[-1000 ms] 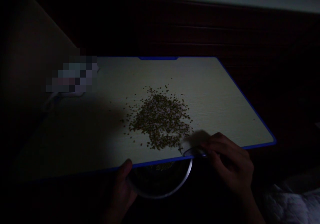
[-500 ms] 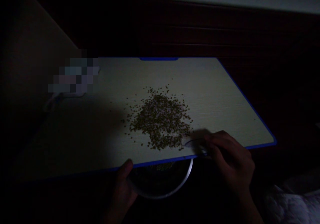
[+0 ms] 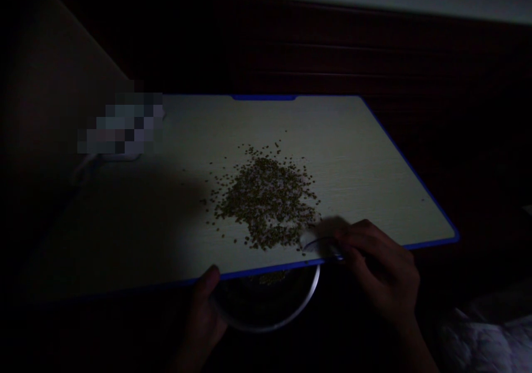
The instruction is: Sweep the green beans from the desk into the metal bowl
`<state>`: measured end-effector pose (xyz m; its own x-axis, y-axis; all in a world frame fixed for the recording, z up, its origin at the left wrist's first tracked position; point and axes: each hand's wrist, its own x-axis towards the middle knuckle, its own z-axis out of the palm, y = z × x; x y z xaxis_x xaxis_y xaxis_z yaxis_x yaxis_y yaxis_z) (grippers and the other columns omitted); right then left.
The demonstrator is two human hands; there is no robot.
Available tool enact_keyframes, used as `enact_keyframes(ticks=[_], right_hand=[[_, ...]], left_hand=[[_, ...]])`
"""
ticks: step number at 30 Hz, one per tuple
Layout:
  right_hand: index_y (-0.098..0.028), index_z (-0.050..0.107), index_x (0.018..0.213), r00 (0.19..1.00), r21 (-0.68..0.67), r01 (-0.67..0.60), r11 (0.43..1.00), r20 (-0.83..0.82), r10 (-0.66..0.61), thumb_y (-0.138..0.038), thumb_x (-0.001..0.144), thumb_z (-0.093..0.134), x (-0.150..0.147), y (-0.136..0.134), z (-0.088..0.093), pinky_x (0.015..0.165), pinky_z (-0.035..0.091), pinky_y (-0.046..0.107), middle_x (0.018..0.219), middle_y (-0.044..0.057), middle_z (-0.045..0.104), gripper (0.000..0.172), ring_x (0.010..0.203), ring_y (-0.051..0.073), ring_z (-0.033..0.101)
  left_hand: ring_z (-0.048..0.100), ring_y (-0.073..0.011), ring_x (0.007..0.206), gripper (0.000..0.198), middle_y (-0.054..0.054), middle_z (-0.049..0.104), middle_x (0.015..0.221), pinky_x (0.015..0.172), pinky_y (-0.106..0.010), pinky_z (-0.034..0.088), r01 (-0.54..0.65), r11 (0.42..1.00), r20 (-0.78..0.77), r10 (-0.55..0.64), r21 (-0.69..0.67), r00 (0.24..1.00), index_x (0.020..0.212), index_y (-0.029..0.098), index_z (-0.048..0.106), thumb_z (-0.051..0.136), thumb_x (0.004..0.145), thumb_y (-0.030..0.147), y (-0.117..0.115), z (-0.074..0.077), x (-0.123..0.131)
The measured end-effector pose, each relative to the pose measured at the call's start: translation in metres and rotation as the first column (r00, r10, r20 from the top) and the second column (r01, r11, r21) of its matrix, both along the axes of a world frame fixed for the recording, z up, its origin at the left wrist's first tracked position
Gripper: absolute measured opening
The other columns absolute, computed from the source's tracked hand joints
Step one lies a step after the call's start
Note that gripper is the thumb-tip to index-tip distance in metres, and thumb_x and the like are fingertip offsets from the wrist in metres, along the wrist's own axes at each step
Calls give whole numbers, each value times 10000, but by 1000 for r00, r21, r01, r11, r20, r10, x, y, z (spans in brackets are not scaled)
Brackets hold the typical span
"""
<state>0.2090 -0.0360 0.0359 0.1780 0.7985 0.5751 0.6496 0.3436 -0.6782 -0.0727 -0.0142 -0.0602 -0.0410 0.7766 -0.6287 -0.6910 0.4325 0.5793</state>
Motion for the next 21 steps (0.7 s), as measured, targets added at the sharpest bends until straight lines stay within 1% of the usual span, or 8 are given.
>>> enact_keyframes(ticks=[3, 4, 6, 8, 10, 13, 17, 21], right_hand=[[-248, 767, 999, 1000, -1, -2, 1000, 15, 2, -52, 867, 716, 0, -1, 0, 740, 556, 337, 949, 21, 763, 241, 917, 195, 697], [-247, 767, 997, 1000, -2, -2, 1000, 18, 2, -51, 868, 715, 0, -2, 0, 738, 555, 332, 949, 21, 763, 240, 916, 193, 694], [-245, 766, 998, 1000, -7, -11, 1000, 15, 11, -46, 871, 709, 0, -2, 1, 737, 552, 329, 948, 19, 760, 243, 905, 188, 690], [-246, 765, 999, 1000, -11, -30, 999, 7, 30, -40, 875, 699, 1, -2, 1, 729, 547, 328, 946, 17, 757, 249, 892, 184, 688], [-247, 766, 1010, 999, -12, -46, 999, 1, 46, -37, 879, 689, 1, -2, 2, 723, 544, 332, 950, 19, 757, 259, 889, 187, 691], [-250, 770, 1036, 998, -18, -55, 998, -1, 55, -44, 881, 686, 0, -2, 4, 710, 540, 336, 950, 23, 755, 271, 893, 195, 694], [-248, 768, 1031, 997, -19, -74, 997, -16, 74, -36, 884, 679, -1, -1, 5, 703, 534, 333, 942, 23, 753, 273, 887, 191, 693], [-241, 761, 1013, 996, -16, -88, 996, -20, 87, -21, 884, 667, 0, -2, 4, 708, 534, 336, 953, 24, 754, 272, 878, 184, 691]], left_hand=[[553, -423, 1353, 457, -96, 805, 1068, 1186, -598, 358, -22, 991, -29, 18, -131, 999, 1086, 232, 766, 885, 686, 416, 2, 3, 2], [563, -434, 1338, 488, -107, 806, 1042, 1173, -608, 373, -13, 989, -25, 10, -146, 1000, 1086, 223, 766, 897, 660, 423, 3, 6, 3], [564, -419, 1343, 501, -96, 812, 942, 1167, -587, 392, 2, 993, 9, -1, -116, 1000, 1085, 222, 768, 905, 636, 396, 5, 10, 6], [547, -386, 1369, 429, -68, 810, 859, 1186, -540, 382, -11, 998, 11, 12, -64, 1000, 1036, 233, 782, 894, 646, 373, 6, 14, 7], [524, -370, 1393, 336, -54, 816, 893, 1211, -528, 344, -21, 999, -43, 19, -38, 999, 987, 247, 792, 868, 684, 372, 5, 12, 7], [475, -357, 1436, 270, -65, 817, 994, 1241, -507, 290, 6, 1000, -116, -8, -14, 993, 972, 241, 798, 831, 737, 370, 1, 3, 2], [506, -382, 1407, 363, -85, 812, 1047, 1227, -542, 309, 39, 997, -90, -45, -63, 995, 1050, 233, 795, 822, 741, 420, -1, -5, -3], [552, -398, 1361, 464, -92, 815, 1017, 1206, -564, 342, 17, 994, -19, -19, -108, 1000, 1119, 219, 777, 843, 719, 444, 4, 7, 4]])
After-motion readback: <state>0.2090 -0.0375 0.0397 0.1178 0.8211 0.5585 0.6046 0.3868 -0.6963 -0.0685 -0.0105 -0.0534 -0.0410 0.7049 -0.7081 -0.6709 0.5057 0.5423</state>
